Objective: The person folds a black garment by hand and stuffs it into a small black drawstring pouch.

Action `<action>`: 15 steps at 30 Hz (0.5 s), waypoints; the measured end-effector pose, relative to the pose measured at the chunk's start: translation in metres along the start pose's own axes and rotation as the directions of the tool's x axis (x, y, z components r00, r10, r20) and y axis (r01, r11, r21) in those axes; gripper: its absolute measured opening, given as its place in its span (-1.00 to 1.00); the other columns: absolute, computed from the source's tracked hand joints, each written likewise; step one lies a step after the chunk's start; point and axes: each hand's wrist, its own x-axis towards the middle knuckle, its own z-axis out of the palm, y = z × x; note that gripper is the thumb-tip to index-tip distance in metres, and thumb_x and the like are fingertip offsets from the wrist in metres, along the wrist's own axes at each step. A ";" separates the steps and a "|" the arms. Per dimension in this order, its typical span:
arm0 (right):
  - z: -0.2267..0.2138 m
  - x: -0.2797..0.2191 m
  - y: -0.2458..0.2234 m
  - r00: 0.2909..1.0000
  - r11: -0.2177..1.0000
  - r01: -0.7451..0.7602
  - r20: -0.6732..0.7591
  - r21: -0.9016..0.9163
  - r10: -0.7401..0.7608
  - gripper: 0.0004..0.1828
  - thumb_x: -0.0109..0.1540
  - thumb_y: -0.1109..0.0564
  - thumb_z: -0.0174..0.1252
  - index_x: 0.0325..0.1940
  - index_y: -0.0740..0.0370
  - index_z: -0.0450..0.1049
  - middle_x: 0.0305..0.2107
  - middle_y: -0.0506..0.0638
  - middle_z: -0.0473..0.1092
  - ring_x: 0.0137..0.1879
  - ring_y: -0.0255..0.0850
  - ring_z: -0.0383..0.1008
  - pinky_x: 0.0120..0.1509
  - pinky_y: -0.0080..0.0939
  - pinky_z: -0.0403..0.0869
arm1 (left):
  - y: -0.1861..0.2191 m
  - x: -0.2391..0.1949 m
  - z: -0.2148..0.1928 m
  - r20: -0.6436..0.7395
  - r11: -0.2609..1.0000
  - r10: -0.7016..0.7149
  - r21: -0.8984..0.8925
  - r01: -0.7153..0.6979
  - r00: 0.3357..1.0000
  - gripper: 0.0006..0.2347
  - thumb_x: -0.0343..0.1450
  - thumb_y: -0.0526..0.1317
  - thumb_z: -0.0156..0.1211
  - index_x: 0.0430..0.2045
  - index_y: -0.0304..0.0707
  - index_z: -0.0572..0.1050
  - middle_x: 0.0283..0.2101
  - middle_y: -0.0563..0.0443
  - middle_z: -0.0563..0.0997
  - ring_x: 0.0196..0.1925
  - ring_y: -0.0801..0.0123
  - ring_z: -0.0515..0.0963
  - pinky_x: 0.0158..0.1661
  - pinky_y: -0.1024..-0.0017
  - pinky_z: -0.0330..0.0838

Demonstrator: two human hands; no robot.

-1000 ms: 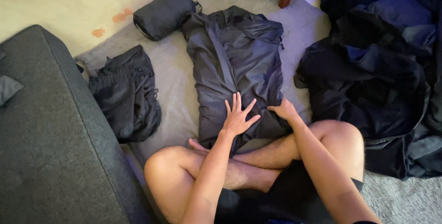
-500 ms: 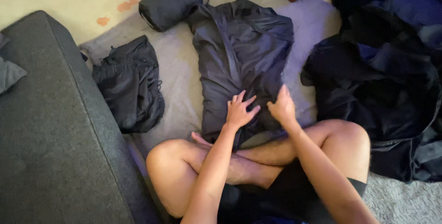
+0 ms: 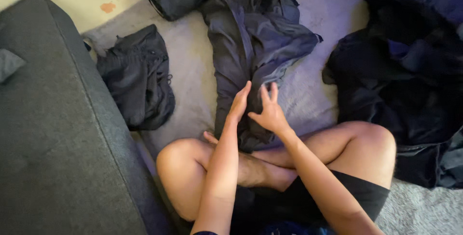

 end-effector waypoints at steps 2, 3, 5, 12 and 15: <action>-0.018 -0.008 -0.008 0.998 0.997 -0.069 -0.006 -0.022 0.069 0.37 0.09 -0.06 0.54 0.80 -0.13 -0.19 0.66 0.44 -0.36 0.30 0.65 0.44 0.44 0.43 0.52 | -0.001 0.007 0.002 0.013 0.999 0.024 0.033 -0.024 1.000 -0.35 0.65 0.27 -0.04 0.53 -0.24 0.32 0.59 -0.26 0.29 0.67 -0.03 0.15 0.63 0.12 -0.02; -0.027 -0.011 -0.011 0.991 0.990 -0.134 -0.017 -0.035 0.134 0.46 0.10 0.00 0.55 0.83 -0.30 -0.33 0.66 0.43 -0.39 0.30 0.65 0.43 0.46 0.43 0.51 | -0.001 0.011 0.004 0.026 0.996 0.049 0.075 -0.051 0.998 -0.33 0.64 0.23 0.01 0.58 -0.23 0.23 0.63 -0.29 0.21 0.69 -0.08 0.11 0.64 0.10 -0.04; -0.031 -0.013 -0.017 0.993 0.993 -0.119 0.018 -0.009 0.119 0.49 0.08 0.01 0.57 0.82 -0.29 -0.35 0.67 0.44 -0.38 0.34 0.65 0.39 0.50 0.43 0.48 | 0.030 -0.009 0.009 0.063 0.987 0.019 0.159 -0.029 0.998 -0.22 0.53 0.23 0.20 0.64 -0.03 0.04 0.61 -0.43 0.19 0.66 -0.21 0.13 0.62 0.00 0.01; -0.002 0.022 0.067 0.969 0.821 -0.142 -0.090 0.554 0.229 -0.08 0.19 -0.25 0.39 0.62 -0.17 0.29 0.50 0.22 0.26 0.57 0.25 0.30 0.66 0.18 0.30 | 0.013 0.003 0.016 0.109 0.928 0.001 0.371 -0.041 0.994 -0.07 0.33 0.15 0.52 0.64 0.23 0.08 0.56 -0.34 0.34 0.59 -0.15 0.32 0.57 0.04 0.23; -0.008 0.045 0.125 0.869 0.956 -0.177 -0.419 0.236 0.264 -0.28 0.37 -0.54 0.30 0.35 -0.05 0.42 0.18 0.21 0.44 0.35 0.23 0.50 0.46 0.18 0.46 | 0.019 -0.006 0.023 0.105 0.880 -0.035 0.475 -0.020 0.994 0.00 0.32 0.08 0.48 0.67 0.30 -0.11 0.53 -0.39 0.37 0.54 -0.21 0.39 0.53 -0.03 0.28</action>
